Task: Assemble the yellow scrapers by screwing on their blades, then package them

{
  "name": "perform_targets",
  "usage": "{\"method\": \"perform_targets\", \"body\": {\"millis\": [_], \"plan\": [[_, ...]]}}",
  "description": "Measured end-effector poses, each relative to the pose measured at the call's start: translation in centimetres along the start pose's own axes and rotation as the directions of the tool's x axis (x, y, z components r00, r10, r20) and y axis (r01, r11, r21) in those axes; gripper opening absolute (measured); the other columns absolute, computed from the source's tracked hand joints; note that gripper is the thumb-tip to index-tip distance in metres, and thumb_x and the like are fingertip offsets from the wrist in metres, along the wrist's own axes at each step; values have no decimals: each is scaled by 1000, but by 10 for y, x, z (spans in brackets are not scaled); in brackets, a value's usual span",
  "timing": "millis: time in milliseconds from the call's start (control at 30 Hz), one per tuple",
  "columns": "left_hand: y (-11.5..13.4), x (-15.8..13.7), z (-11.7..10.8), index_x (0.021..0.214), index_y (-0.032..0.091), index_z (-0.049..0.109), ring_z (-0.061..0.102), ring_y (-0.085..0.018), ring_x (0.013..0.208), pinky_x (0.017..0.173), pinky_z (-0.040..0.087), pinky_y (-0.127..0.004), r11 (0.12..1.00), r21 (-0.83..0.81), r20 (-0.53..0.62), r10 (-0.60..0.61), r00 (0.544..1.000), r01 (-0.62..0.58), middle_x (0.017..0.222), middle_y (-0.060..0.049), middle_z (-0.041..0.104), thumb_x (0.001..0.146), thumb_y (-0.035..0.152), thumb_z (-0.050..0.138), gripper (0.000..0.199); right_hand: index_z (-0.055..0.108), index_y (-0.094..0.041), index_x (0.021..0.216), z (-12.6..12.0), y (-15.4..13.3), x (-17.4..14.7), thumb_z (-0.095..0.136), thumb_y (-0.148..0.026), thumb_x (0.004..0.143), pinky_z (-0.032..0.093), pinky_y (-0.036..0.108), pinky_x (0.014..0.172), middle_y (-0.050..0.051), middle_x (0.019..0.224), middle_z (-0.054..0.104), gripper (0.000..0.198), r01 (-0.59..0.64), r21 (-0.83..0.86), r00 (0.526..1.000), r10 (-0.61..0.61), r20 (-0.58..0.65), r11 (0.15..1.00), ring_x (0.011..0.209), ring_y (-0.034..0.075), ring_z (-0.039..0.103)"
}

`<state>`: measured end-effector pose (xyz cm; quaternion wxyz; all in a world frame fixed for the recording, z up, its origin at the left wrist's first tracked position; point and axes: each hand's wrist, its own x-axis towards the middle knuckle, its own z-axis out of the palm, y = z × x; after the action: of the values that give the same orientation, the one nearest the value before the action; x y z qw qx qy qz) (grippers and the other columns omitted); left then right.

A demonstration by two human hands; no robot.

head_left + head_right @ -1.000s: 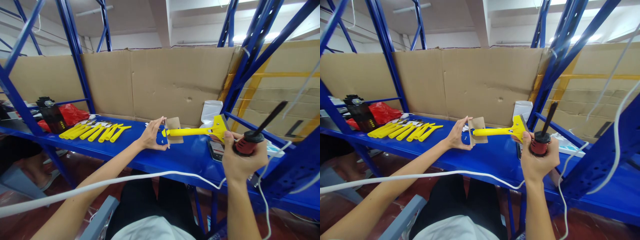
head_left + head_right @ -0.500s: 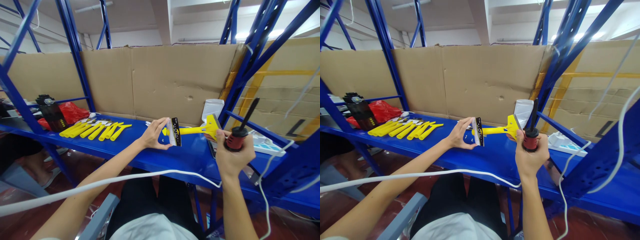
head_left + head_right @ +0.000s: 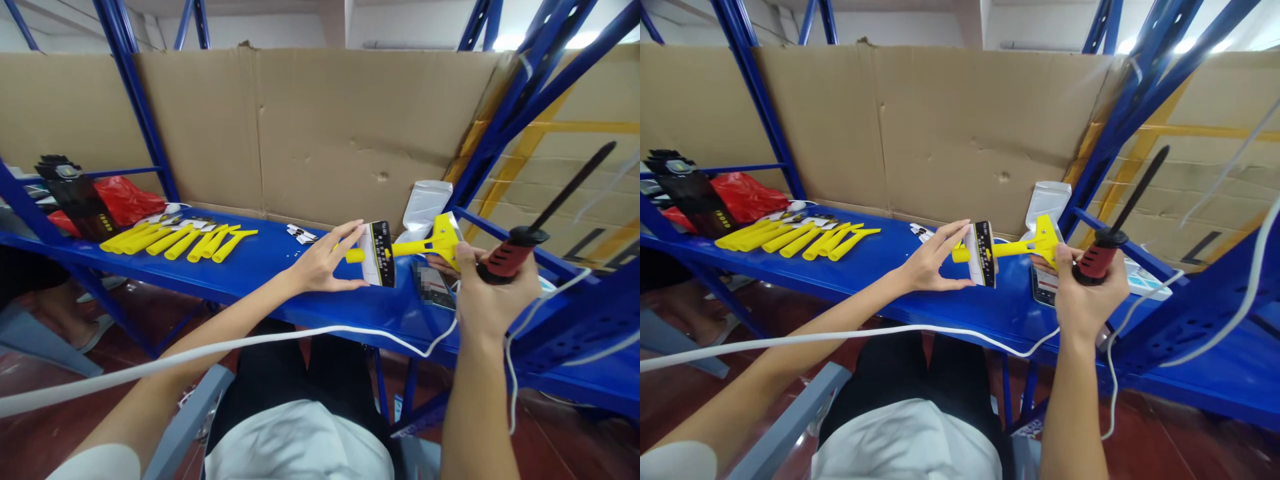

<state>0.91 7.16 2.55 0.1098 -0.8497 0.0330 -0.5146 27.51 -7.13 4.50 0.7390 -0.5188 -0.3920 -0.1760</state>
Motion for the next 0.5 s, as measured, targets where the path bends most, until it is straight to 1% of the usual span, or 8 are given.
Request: {"method": "perform_targets", "body": {"millis": [100,233,300,333,400,433,467,500], "plan": [[19,8,7,189,26,17,56,-44,162,128,56,-66,999,-23,-26,-48,999,47,173,-28,51,102,51,85,113,70,-22,86,-1,-1,0,93,-45,76,66,48,90,6,86,80,34,-5,78,1000,4,6,997,77,25,75],[37,14,17,189,29,15,53,-44,164,129,55,-67,988,-64,-16,-141,990,140,176,-26,49,107,43,79,104,70,-22,85,-2,-3,-1,93,-45,77,66,48,94,4,85,78,33,2,61,998,-6,67,998,78,24,76],[42,16,22,189,29,14,53,-43,165,129,55,-66,971,-85,-17,-227,974,224,178,-25,47,109,41,76,102,67,-22,83,-2,-4,-1,93,-46,78,66,49,96,2,84,77,35,17,66,997,-21,69,998,81,24,77],[44,17,23,189,28,12,56,-44,162,127,57,-66,953,-111,-20,-286,958,282,177,-25,49,108,43,77,104,64,-23,81,-2,-5,-1,94,-45,77,67,50,97,2,83,75,37,20,94,998,-25,57,995,81,24,78],[48,21,22,188,26,15,70,-44,147,117,64,-64,882,-207,-7,-434,901,424,168,-24,61,103,52,83,112,60,-25,80,0,-7,-2,96,-43,75,68,52,97,1,81,73,41,18,187,999,-22,22,982,80,24,78],[50,23,20,186,24,23,77,-43,136,110,67,-62,824,-267,18,-514,858,500,159,-23,69,99,57,88,113,59,-25,80,0,-9,-2,98,-42,74,69,53,96,1,79,71,43,11,240,1000,-14,11,971,78,24,77],[52,25,17,180,22,38,82,-41,122,103,69,-59,755,-323,57,-586,808,570,146,-20,78,94,60,92,109,58,-25,80,1,-11,-3,100,-42,73,70,54,94,0,78,70,45,0,291,1000,-3,9,957,78,25,77],[55,28,13,169,21,56,85,-39,111,97,70,-55,681,-366,111,-645,756,635,133,-17,84,89,63,95,98,59,-25,81,1,-13,-3,102,-43,72,71,54,91,0,78,70,48,-14,332,1000,10,14,943,78,25,77]]}}
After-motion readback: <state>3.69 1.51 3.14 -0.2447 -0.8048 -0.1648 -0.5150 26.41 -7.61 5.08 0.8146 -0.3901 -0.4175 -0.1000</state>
